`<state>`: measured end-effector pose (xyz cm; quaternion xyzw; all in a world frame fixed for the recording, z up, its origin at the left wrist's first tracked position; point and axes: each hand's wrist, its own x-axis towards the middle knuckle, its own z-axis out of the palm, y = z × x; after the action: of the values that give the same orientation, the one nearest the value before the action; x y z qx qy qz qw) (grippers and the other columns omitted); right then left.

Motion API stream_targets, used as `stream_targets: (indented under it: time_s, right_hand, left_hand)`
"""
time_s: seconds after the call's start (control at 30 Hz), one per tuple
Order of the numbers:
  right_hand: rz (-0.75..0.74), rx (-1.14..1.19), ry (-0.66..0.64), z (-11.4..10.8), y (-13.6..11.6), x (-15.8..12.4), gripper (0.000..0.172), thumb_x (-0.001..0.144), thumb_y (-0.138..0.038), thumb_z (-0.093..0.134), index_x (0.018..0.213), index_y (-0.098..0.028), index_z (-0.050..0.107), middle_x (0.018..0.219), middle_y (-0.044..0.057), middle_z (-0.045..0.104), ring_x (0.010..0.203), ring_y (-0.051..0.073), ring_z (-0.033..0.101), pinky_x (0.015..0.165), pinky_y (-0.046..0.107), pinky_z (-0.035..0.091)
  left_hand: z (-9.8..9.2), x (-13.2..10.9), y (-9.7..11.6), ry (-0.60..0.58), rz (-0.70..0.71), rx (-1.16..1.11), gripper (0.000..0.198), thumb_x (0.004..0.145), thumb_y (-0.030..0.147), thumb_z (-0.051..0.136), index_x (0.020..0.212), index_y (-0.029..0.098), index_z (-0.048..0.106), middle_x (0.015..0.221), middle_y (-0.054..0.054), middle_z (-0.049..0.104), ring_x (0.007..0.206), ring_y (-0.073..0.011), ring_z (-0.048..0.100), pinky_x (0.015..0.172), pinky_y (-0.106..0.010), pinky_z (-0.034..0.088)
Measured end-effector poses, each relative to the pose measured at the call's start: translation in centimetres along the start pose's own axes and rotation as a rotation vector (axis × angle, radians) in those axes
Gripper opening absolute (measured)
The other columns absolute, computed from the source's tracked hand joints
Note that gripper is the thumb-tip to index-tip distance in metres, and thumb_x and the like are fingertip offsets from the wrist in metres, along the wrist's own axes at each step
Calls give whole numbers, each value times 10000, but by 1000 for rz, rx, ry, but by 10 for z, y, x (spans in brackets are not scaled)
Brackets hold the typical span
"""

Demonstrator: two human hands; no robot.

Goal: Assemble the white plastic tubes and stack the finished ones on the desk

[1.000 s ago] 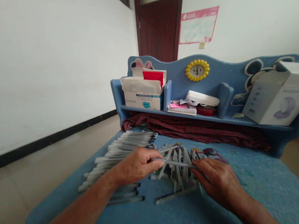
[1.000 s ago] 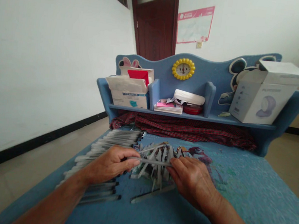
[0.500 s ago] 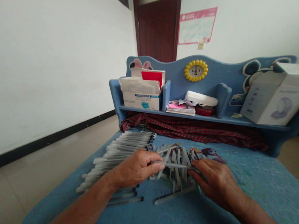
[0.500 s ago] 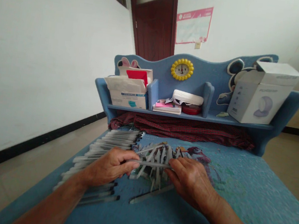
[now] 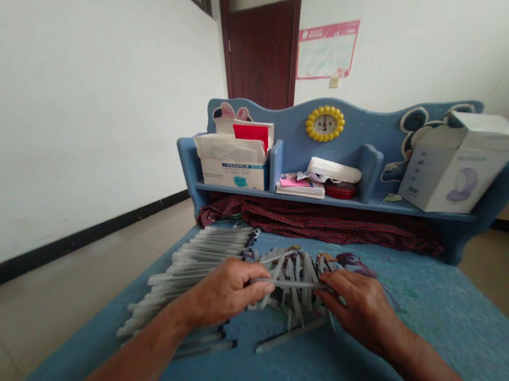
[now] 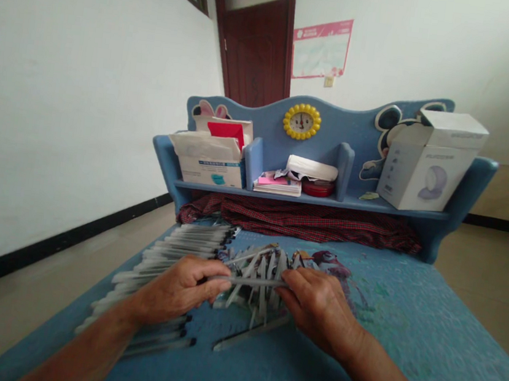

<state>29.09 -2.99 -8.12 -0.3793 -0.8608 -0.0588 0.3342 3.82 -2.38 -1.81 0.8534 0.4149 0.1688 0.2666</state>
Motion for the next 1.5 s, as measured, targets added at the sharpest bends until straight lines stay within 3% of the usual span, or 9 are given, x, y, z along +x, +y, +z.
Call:
stream_targets:
  time_s: [0.37,0.57,1.27,1.5]
  right_hand:
    - [-79,-90,-28,-3,-9,4,202,897,-266,465,725,-185,531,663,12,578,601,150,531,569,278,368]
    - [-118,-82,-124,-2,-19,3,137,908,-240,447,805,-205,532,654,-13,570,572,146,517,553,279,346]
    - [-50,-13,-196,-1,-16,0,178,911,-260,446,744,-210,482,646,-28,577,560,118,532,539,269,319]
    - [-95,16,-198,-17,-35,-4,174,914,-250,433,744,-220,463,635,-33,584,535,116,540,538,263,361]
  left_hand:
    - [4,-1,4,-55,46,35,287,881,314,422,724,143,591,604,28,536,584,-91,496,572,-184,351]
    - [8,-2,6,-104,79,106,307,897,338,398,704,148,545,612,37,477,589,-92,469,562,-190,325]
    - [3,-4,5,-158,70,123,244,890,287,437,769,154,603,595,39,511,566,-87,485,538,-177,321]
    - [-3,-18,27,-155,172,353,290,926,310,376,754,170,563,654,12,571,611,-108,541,577,-210,340]
